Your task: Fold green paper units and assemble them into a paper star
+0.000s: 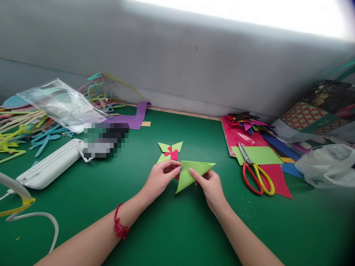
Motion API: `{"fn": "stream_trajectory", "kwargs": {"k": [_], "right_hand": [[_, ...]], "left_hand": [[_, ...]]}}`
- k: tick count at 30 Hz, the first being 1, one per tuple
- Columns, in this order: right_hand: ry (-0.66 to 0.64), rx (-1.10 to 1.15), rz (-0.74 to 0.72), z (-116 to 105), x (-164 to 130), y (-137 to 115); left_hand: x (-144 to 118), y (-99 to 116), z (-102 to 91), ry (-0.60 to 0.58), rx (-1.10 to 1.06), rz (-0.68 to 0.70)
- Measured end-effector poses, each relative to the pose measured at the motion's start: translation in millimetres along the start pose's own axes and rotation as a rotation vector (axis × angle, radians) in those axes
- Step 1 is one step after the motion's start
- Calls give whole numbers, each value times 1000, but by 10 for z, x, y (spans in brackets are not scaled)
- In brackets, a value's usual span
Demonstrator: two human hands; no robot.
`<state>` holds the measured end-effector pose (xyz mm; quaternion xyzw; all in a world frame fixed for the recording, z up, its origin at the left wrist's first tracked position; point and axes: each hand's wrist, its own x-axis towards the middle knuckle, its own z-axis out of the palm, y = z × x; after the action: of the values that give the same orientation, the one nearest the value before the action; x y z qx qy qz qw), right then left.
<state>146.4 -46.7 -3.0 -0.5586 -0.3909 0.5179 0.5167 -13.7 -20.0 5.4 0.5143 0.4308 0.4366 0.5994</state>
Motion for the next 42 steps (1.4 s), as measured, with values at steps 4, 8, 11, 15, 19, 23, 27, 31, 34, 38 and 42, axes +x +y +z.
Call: {"fn": "stream_trajectory", "kwargs": {"k": [4,8,11,15,19,23,27,31,34,38,42], "right_hand": [[14,-32,7,41,-30,-56],[32,-54,13,89,-68,-119],[28,-58,-3,94,-77,-127],[-2,-38,-48,55,-67,-92],[-16,-24,-62,9,-49,-45],[-3,-7,-63,7,-41,-25],[7,-4,-53,28,-43,-32],[15,-11,-50,32,-46,-36],[8,-2,-50,23,-45,-32],[-4,4,-43,15,-40,-26],[0,7,-33,14,-40,-30]], "left_hand": [[-3,-12,0,15,-20,8],[-10,-20,-2,34,-4,21],[-7,-27,-11,39,10,33],[9,-36,-35,55,20,34],[36,-37,-57,76,-3,-14],[53,-23,-64,88,-50,-73],[49,5,-64,97,-53,-83],[44,12,-67,102,-41,-71],[40,13,-65,99,-54,-65],[30,38,-55,102,-42,-83],[22,57,-54,112,-20,-77]]}}
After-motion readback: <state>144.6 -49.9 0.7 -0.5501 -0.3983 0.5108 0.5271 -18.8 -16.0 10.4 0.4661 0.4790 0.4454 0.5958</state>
